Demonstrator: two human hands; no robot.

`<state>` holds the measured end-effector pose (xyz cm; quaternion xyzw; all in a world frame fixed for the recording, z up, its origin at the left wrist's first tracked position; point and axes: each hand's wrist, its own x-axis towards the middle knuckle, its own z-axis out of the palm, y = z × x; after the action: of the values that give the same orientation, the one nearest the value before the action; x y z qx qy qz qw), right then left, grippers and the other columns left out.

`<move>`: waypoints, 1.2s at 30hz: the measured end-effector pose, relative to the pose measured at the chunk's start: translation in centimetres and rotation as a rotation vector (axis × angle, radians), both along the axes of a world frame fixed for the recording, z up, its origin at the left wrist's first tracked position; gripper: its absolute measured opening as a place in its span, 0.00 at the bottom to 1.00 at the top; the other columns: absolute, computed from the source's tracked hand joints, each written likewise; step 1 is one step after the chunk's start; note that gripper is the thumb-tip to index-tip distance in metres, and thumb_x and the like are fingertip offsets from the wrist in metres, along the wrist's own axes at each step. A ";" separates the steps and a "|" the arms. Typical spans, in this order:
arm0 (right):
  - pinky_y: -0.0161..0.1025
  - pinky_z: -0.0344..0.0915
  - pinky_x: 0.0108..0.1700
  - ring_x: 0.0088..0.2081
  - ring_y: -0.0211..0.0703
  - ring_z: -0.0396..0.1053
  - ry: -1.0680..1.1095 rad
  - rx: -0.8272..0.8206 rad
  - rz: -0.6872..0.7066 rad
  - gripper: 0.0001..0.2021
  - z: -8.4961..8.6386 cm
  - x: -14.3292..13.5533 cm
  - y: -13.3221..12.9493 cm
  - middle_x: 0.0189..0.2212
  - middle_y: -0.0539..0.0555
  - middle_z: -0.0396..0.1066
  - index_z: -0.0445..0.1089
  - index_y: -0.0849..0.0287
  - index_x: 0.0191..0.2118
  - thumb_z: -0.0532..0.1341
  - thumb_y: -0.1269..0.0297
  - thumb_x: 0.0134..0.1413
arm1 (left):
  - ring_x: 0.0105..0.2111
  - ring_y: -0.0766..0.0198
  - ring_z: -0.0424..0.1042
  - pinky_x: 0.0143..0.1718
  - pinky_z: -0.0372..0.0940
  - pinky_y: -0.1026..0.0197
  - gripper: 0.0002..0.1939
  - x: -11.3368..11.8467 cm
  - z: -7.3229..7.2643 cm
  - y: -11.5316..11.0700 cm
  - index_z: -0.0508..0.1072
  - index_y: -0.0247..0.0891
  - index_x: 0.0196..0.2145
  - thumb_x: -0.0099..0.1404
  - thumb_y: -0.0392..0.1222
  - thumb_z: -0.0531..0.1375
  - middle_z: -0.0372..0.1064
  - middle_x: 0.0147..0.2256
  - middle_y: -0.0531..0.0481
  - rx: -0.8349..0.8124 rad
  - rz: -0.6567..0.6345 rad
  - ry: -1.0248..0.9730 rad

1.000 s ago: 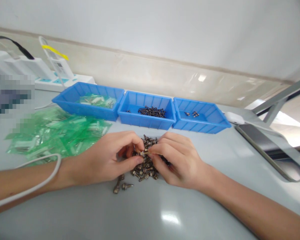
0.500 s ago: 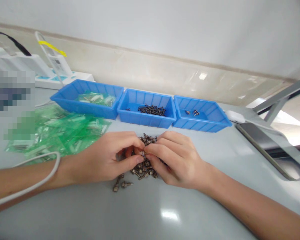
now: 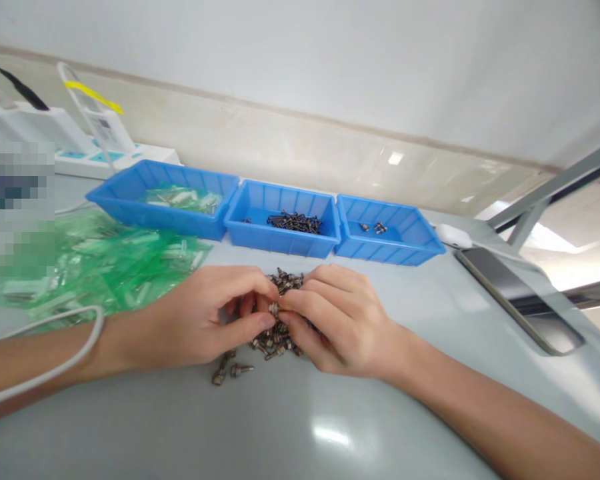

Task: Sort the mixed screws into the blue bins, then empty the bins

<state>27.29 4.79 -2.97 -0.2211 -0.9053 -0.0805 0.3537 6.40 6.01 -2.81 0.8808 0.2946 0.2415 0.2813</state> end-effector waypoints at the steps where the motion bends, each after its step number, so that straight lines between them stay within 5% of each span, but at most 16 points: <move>1: 0.37 0.53 0.25 0.23 0.38 0.56 -0.001 -0.006 0.000 0.08 0.0 0.0 0.0 0.19 0.51 0.65 0.70 0.64 0.30 0.56 0.70 0.57 | 0.23 0.74 0.64 0.25 0.60 0.72 0.01 0.0 0.0 0.0 0.68 0.38 0.34 0.63 0.35 0.56 0.64 0.25 0.58 -0.002 0.001 -0.006; 36: 0.36 0.57 0.25 0.24 0.37 0.60 0.056 -0.012 0.058 0.05 -0.2 -0.1 0.0 0.22 0.53 0.69 0.70 0.67 0.34 0.58 0.72 0.56 | 0.22 0.71 0.63 0.24 0.57 0.70 0.08 0.1 0.9 -0.2 0.69 0.37 0.31 0.65 0.36 0.52 0.64 0.22 0.57 -0.052 -0.008 0.059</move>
<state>27.16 4.75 -3.18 -0.1992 -0.9015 -0.0589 0.3796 6.49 5.79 -1.95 0.8811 0.3055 0.2064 0.2962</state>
